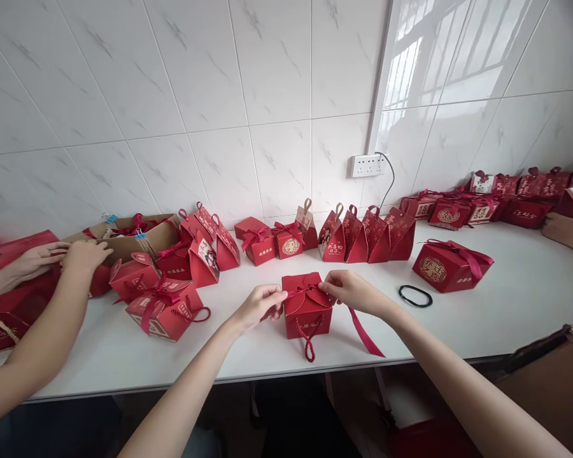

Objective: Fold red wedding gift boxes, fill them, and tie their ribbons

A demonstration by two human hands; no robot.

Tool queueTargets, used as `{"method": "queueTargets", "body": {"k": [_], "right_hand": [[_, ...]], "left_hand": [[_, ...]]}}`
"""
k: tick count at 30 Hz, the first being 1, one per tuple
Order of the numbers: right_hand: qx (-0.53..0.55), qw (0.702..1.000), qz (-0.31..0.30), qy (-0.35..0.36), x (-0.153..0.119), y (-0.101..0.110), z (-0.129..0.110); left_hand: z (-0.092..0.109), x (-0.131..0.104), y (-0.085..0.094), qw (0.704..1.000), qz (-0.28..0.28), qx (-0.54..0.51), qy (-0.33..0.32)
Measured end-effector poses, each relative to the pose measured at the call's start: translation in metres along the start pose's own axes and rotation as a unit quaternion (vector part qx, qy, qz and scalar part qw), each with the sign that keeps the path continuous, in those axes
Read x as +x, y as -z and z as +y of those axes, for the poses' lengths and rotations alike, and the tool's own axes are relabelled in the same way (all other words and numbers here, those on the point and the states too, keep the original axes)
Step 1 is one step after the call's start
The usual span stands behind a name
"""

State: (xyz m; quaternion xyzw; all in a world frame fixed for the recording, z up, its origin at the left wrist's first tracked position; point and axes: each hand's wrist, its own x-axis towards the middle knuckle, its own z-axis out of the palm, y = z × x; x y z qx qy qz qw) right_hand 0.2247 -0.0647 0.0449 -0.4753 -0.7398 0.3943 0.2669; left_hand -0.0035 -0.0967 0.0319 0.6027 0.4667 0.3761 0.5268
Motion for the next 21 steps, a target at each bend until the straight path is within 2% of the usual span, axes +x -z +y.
{"method": "queueTargets", "body": {"k": [3, 6, 8, 13, 17, 21], "right_hand": [[0.036, 0.999, -0.022, -0.004, -0.001, 0.005, -0.002], [0.101, 0.993, -0.056, -0.015, 0.001, 0.003, -0.005], [0.121, 0.99, -0.071, -0.014, 0.001, 0.001, -0.005], [0.153, 0.985, -0.084, 0.005, -0.001, -0.003, 0.008], [0.079, 0.994, -0.073, 0.025, -0.001, 0.001, 0.021], [0.054, 0.993, -0.096, 0.039, 0.0, 0.012, 0.017]], "left_hand": [[-0.001, 0.001, 0.004, 0.999, 0.033, 0.011, -0.021], [-0.005, 0.01, 0.009, 0.991, 0.092, 0.039, -0.094], [-0.011, 0.015, 0.011, 0.986, 0.11, 0.041, -0.118], [-0.027, 0.016, 0.009, 0.985, 0.128, 0.041, -0.112], [-0.031, 0.009, 0.007, 0.982, 0.138, 0.054, -0.117], [-0.028, 0.009, 0.005, 0.98, 0.151, 0.063, -0.11]]}}
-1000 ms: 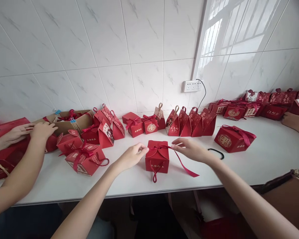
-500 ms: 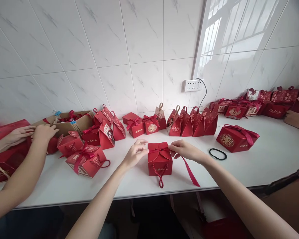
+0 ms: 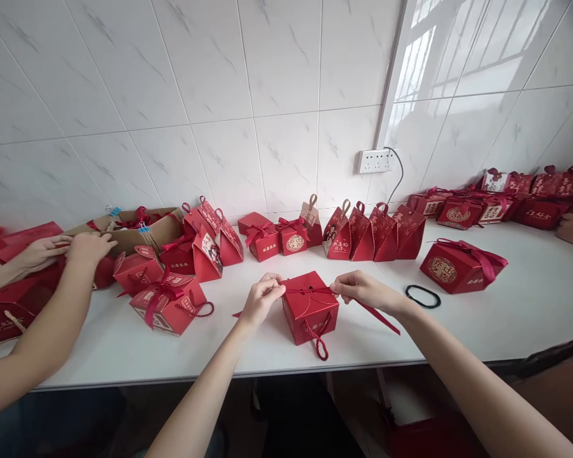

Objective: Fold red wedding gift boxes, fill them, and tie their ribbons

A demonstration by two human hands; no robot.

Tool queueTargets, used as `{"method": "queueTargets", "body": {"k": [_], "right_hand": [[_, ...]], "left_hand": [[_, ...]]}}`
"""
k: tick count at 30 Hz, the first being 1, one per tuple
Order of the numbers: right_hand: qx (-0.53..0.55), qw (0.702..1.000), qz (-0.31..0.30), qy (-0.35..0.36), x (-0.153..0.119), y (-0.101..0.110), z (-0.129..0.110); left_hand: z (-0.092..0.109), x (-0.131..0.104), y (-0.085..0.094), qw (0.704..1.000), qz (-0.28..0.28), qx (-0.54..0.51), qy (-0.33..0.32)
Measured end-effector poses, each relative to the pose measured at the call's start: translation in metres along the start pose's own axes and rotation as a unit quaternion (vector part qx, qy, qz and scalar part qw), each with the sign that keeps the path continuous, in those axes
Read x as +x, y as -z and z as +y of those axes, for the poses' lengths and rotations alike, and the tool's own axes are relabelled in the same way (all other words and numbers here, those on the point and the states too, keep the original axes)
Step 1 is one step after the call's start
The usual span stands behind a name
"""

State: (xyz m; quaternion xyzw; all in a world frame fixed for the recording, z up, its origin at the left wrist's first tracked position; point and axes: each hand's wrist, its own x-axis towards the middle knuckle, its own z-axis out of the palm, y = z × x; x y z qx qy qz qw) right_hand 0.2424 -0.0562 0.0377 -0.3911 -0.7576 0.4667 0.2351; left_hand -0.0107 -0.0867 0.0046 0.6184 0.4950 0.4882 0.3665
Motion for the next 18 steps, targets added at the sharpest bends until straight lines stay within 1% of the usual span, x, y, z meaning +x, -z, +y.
{"method": "queueTargets", "body": {"k": [2, 4, 7, 9, 11, 12, 15, 16, 18], "right_hand": [[0.024, 0.999, -0.024, 0.022, 0.0, 0.004, -0.01], [0.042, 0.997, -0.035, 0.045, 0.001, 0.004, -0.022], [0.047, 0.996, -0.029, 0.069, 0.007, -0.005, -0.037], [0.047, 0.997, -0.004, 0.065, 0.013, -0.016, -0.04], [0.044, 0.996, 0.042, 0.061, 0.019, -0.028, -0.037], [0.044, 0.995, 0.066, 0.061, 0.021, -0.033, -0.034], [0.043, 0.989, 0.127, 0.065, 0.022, -0.044, -0.025], [0.039, 0.987, 0.14, 0.067, 0.021, -0.046, -0.023], [0.026, 0.985, 0.153, 0.079, 0.019, -0.049, -0.02]], "left_hand": [[0.003, 0.001, -0.001, 1.0, -0.001, 0.008, 0.008], [0.007, 0.002, -0.003, 1.0, -0.007, 0.02, 0.014], [0.016, 0.002, -0.005, 0.999, -0.008, 0.044, 0.019], [0.024, 0.001, -0.005, 0.998, 0.006, 0.06, 0.019], [0.032, 0.0, -0.004, 0.996, 0.019, 0.081, 0.017], [0.036, -0.002, -0.002, 0.995, 0.012, 0.092, 0.024], [0.05, -0.006, 0.004, 0.99, -0.044, 0.109, 0.076], [0.054, -0.008, 0.007, 0.988, -0.065, 0.118, 0.081], [0.062, -0.012, 0.011, 0.981, -0.097, 0.162, 0.049]]}}
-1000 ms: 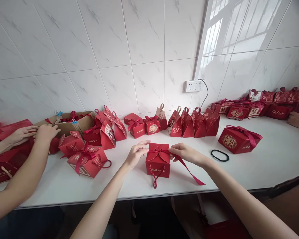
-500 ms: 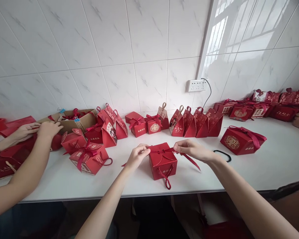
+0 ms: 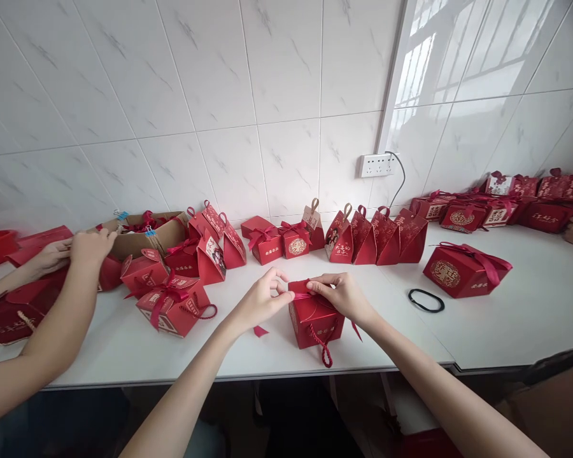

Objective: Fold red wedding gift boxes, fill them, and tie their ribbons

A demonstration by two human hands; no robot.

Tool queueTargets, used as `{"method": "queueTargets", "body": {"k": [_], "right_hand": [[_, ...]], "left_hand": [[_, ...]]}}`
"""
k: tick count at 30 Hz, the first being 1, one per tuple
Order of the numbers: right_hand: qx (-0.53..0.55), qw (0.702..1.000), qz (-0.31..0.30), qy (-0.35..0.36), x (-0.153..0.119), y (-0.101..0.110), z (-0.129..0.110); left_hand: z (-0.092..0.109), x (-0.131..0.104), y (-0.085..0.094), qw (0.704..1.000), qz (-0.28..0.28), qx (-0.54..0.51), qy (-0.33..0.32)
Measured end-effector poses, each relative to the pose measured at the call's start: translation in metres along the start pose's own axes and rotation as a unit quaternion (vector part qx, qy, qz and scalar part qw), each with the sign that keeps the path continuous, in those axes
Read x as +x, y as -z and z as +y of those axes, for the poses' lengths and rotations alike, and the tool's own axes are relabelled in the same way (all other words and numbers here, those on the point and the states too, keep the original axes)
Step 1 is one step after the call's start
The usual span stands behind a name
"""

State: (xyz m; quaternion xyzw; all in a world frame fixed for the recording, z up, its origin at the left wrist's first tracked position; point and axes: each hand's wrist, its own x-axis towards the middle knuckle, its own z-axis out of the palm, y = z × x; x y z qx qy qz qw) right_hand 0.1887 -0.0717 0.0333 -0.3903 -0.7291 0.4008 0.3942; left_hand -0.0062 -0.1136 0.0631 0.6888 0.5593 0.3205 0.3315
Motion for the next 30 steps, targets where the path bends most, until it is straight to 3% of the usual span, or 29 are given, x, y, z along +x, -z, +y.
{"method": "queueTargets", "body": {"k": [2, 5, 9, 15, 18, 20, 24, 27, 30], "right_hand": [[-0.009, 1.0, 0.0, 0.017, -0.003, -0.001, 0.001], [-0.024, 0.999, 0.003, 0.024, -0.005, -0.002, 0.001], [-0.005, 0.999, 0.029, -0.014, -0.006, -0.003, 0.001], [-0.004, 1.0, 0.016, -0.007, -0.003, -0.004, 0.0], [-0.014, 1.0, 0.014, 0.008, -0.003, -0.005, -0.001], [-0.023, 1.0, 0.011, 0.016, -0.004, -0.004, -0.001], [-0.023, 1.0, 0.002, 0.019, -0.006, -0.003, -0.001], [-0.009, 1.0, -0.008, 0.019, -0.007, -0.002, 0.0], [0.016, 1.0, -0.005, 0.021, -0.007, -0.002, 0.002]], "left_hand": [[0.006, -0.004, 0.005, 0.995, -0.023, 0.088, -0.046], [0.013, -0.009, 0.009, 0.976, -0.044, 0.206, -0.062], [0.021, -0.011, 0.011, 0.947, -0.042, 0.305, -0.093], [0.036, -0.012, 0.011, 0.858, -0.048, 0.47, -0.203], [0.046, -0.005, 0.009, 0.84, -0.041, 0.488, -0.235], [0.051, 0.003, 0.008, 0.854, -0.05, 0.465, -0.229], [0.05, 0.023, 0.008, 0.926, -0.061, 0.329, -0.173], [0.035, 0.037, 0.007, 0.963, -0.042, 0.235, -0.125], [0.013, 0.044, 0.002, 0.981, -0.032, 0.147, -0.119]]}}
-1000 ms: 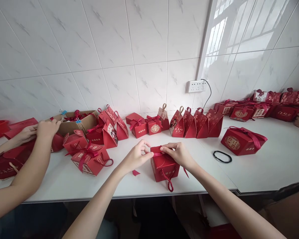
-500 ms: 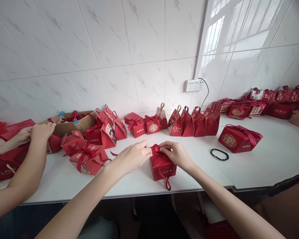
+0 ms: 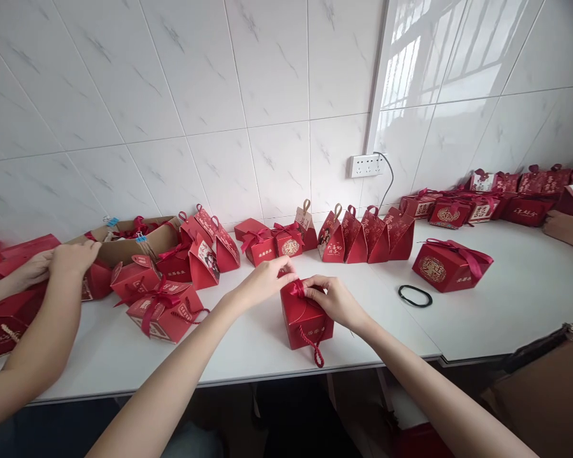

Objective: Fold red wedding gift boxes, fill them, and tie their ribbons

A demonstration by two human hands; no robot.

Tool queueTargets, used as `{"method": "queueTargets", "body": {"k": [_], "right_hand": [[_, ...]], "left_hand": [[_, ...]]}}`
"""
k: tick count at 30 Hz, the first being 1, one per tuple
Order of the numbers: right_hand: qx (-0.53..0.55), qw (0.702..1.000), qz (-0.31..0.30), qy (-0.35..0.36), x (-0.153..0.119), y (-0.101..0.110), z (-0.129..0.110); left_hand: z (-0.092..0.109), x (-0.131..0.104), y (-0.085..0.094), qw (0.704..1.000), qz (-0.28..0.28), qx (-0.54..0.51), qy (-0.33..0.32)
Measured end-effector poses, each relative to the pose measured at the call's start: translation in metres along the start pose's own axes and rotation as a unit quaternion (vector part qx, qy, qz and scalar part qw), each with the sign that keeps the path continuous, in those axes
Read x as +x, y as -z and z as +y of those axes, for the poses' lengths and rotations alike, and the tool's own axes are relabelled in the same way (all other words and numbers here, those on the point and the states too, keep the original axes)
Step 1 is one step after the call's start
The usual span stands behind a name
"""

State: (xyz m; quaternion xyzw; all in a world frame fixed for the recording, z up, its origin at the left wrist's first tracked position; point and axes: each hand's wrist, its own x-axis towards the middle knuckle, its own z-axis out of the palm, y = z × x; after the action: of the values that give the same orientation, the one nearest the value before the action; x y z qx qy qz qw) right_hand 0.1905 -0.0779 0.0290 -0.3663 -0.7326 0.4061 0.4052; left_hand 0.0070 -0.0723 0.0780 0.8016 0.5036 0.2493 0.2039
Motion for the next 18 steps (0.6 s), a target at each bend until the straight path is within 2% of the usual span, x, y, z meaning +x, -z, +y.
{"method": "queueTargets", "body": {"k": [3, 7, 12, 15, 18], "right_hand": [[0.012, 1.0, 0.027, 0.003, 0.0, -0.001, 0.003], [0.011, 0.998, 0.066, -0.006, 0.0, -0.004, 0.006], [0.001, 0.996, 0.088, -0.02, -0.003, -0.006, 0.003], [-0.022, 0.995, 0.093, -0.015, -0.005, -0.005, 0.0], [-0.068, 0.995, 0.072, 0.005, -0.006, 0.0, -0.005]], "left_hand": [[-0.013, -0.002, -0.015, 0.998, 0.021, -0.064, -0.003], [-0.013, -0.01, -0.03, 0.996, 0.052, -0.077, -0.003], [-0.002, -0.02, -0.033, 0.994, 0.046, -0.097, -0.009], [0.002, -0.022, -0.033, 0.99, 0.036, -0.135, 0.015], [0.004, -0.02, -0.036, 0.984, 0.039, -0.169, 0.051]]}}
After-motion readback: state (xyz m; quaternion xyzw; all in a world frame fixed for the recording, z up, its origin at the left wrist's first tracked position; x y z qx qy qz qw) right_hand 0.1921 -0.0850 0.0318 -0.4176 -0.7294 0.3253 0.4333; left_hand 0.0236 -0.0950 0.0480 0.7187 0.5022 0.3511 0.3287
